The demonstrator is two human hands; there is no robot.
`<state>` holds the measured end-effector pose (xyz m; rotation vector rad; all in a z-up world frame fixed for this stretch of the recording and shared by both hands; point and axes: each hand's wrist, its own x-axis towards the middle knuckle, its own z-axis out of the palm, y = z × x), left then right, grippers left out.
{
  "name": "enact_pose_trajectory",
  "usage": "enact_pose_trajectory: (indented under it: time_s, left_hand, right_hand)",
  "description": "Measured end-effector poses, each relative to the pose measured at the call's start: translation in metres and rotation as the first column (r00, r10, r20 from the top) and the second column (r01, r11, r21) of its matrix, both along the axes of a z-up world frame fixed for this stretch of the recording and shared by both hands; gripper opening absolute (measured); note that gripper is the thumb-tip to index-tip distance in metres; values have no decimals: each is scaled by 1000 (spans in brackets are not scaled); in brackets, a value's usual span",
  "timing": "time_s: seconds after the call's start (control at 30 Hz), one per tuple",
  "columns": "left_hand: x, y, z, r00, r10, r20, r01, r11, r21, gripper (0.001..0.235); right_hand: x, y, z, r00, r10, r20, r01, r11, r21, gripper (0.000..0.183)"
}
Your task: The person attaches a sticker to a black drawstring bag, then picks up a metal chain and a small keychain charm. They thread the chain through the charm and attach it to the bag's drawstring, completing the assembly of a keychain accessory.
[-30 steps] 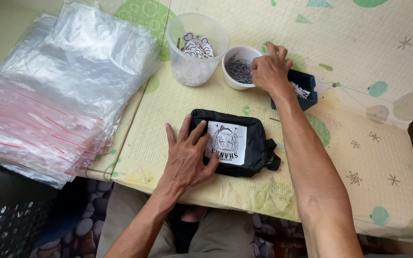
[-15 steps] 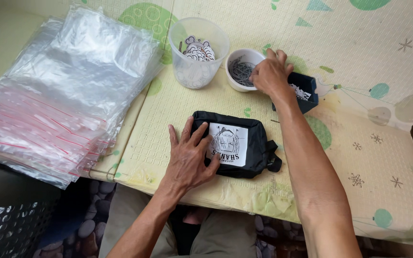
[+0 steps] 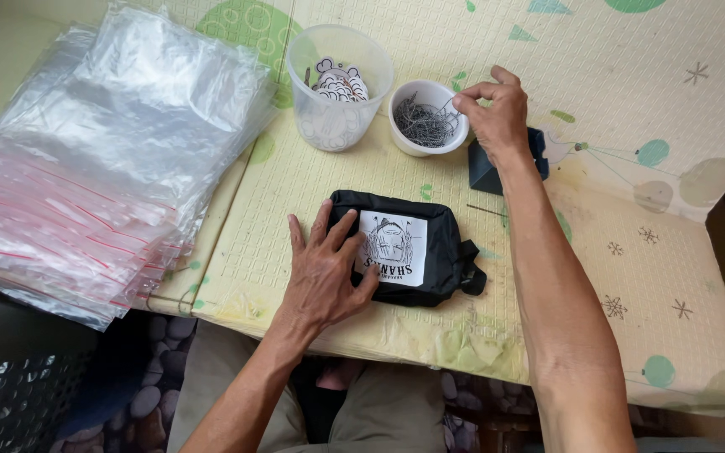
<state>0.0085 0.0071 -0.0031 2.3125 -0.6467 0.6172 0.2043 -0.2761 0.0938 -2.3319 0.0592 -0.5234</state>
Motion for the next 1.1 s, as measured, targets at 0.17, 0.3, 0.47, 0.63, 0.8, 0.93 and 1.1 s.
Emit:
enact_pose_trajectory:
  time_s: [0.17,0.3,0.47,0.63,0.8,0.93,1.1]
  left_hand:
    - [0,0,0,1000,2,10,-2,1000,0,47]
    - [1,0,-4,998,27,64,-28,1000,7,50]
    - [-3,2,5,984,43,173,-19,990,-137,41]
    - [4,2,-4,974,95,205,-20,940,-341,44]
    - [-2,5,1,973,-141,183,205,889,-409,34]
    - [3,7,-9,987,-127,98,158,867,-473,20]
    - [0,6,-1,990,-129,52,139,910,-391,15]
  right_hand:
    - [-12,-4,16,994,17,104,-24,998,65,7]
    - [-30,-1,37,983,16,182,-31,996,81,8]
    - [-91,24,69,988,148,41,-152,976,156,6]
    - [-167,73,67,885,454,-105,-448,890,80,5]
    - [-188,112,21,734,549,-401,-528,832,172,7]
    - [-164,119,31,724,547,-421,-542,828,143,12]
    - [-78,118,53,879,475,32,-445,844,-300,10]
